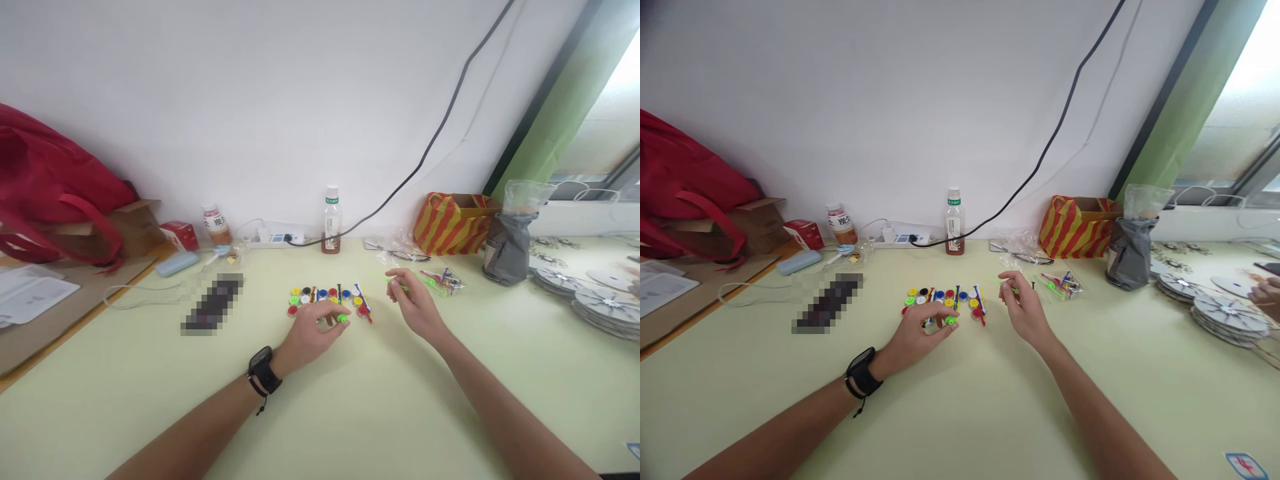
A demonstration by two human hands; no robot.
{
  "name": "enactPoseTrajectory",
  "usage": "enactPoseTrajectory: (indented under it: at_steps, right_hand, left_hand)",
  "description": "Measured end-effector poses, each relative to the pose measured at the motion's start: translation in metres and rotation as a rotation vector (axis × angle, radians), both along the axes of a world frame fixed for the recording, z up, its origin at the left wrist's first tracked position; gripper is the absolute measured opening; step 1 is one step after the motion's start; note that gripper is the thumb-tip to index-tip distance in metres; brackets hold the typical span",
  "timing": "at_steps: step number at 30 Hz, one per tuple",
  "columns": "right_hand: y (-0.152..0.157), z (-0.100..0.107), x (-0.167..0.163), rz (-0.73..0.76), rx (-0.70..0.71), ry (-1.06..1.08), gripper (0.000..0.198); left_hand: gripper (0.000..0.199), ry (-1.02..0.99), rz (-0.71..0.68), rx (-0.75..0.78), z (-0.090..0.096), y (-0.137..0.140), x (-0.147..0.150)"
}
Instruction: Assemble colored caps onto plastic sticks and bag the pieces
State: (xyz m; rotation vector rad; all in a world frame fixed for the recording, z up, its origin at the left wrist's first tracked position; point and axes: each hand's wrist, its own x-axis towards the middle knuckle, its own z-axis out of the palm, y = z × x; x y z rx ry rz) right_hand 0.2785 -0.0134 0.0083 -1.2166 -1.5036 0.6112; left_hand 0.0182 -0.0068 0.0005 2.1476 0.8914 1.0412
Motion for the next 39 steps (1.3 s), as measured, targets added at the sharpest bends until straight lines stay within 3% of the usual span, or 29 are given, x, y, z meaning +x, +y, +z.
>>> enactPoseTrajectory:
  at_steps: [6, 11, 16, 27, 30, 34, 39]
  right_hand:
    - [-0.014, 0.009, -0.023, 0.309, -0.114, 0.26, 0.029]
    - [-0.029, 0.006, -0.045, 0.57, -0.241, 0.252, 0.023]
    - [-0.034, 0.003, -0.051, 0.539, -0.224, 0.13, 0.017]
    - [-0.032, -0.003, -0.046, 0.448, -0.105, -0.171, 0.006]
    - [-0.032, -0.004, -0.047, 0.395, -0.056, -0.124, 0.01]
    - [-0.032, 0.0, -0.052, 0.368, -0.041, 0.129, 0.019]
    - [-0.034, 0.005, -0.056, 0.57, -0.32, 0.258, 0.039]
  left_hand:
    - [0.035, -0.265, -0.004, -0.309, -0.005, 0.009, 0.003]
    - [0.038, -0.256, -0.058, -0.321, 0.002, 0.004, 0.004]
    - [0.025, -0.192, -0.117, -0.185, 0.008, 0.001, 0.003]
    - [0.02, -0.052, -0.131, 0.042, 0.011, -0.002, 0.0]
    - [0.018, -0.058, -0.113, 0.067, 0.01, -0.002, -0.001]
    - [0.01, -0.156, -0.083, 0.004, 0.008, -0.004, 0.002]
    - [0.016, -0.355, -0.079, -0.117, 0.008, -0.007, 0.005]
